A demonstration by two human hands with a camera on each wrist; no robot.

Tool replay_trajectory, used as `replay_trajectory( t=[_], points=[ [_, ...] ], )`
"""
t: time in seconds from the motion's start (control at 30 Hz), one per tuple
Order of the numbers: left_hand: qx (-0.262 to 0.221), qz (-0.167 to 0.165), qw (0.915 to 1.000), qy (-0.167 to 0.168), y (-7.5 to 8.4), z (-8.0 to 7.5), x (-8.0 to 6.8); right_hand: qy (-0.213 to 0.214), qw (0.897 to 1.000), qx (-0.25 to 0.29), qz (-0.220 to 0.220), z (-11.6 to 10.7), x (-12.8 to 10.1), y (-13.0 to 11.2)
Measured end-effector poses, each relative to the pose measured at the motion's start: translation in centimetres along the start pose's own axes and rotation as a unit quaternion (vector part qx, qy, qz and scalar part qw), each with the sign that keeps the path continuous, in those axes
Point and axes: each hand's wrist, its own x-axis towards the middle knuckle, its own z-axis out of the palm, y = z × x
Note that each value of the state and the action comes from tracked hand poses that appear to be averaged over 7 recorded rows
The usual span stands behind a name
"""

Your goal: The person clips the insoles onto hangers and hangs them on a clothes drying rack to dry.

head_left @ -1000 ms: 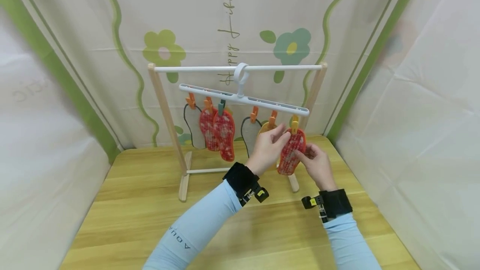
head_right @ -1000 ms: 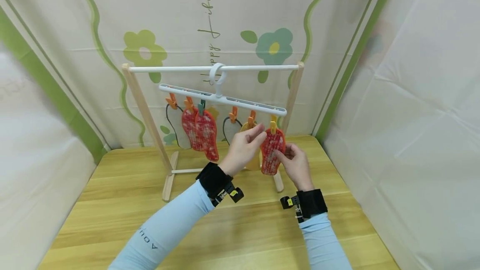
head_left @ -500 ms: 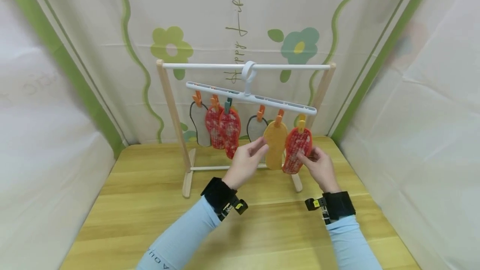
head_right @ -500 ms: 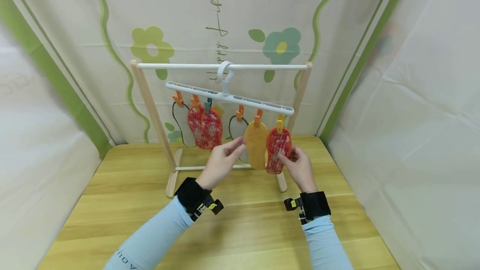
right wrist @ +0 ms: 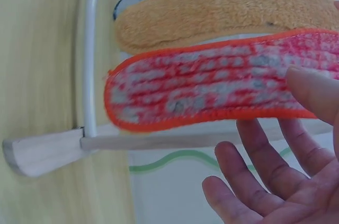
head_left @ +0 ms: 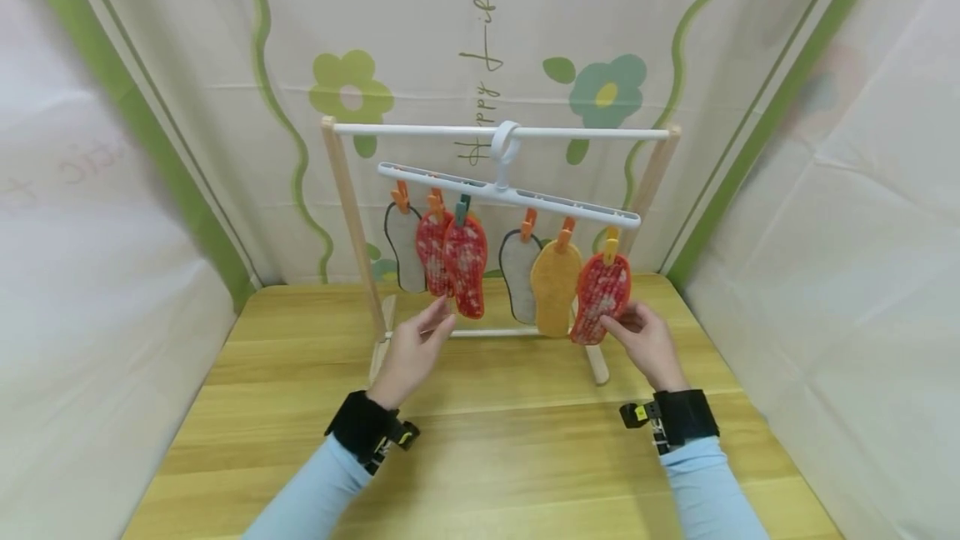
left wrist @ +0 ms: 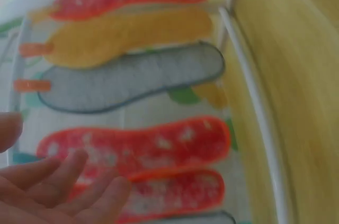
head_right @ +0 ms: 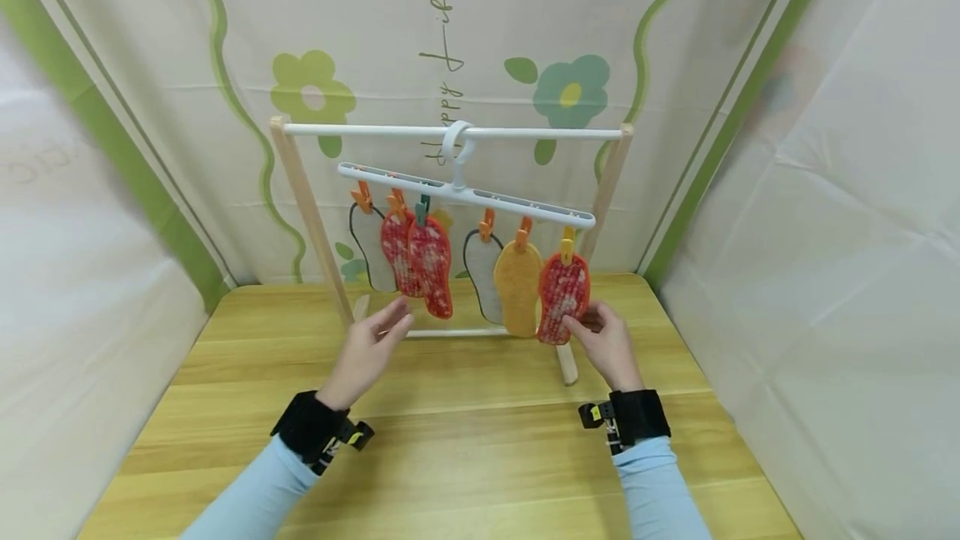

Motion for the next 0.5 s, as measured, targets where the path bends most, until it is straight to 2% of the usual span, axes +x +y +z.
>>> replay_trajectory(
  t=[0.2,0.5],
  points=[
    [0.044,0.007,0.9989,0.015,-2.1,-3.2,-1.8,-0.022,1.000,-0.016,0.007,-0.5,-0.7,0.8],
    [0.132,-0.028,0.9907,0.019,-4.1,-7.3,-3.5,-0.051,0.994,-0.097,-0.015,-1.3,-1.7,1.7]
  ],
)
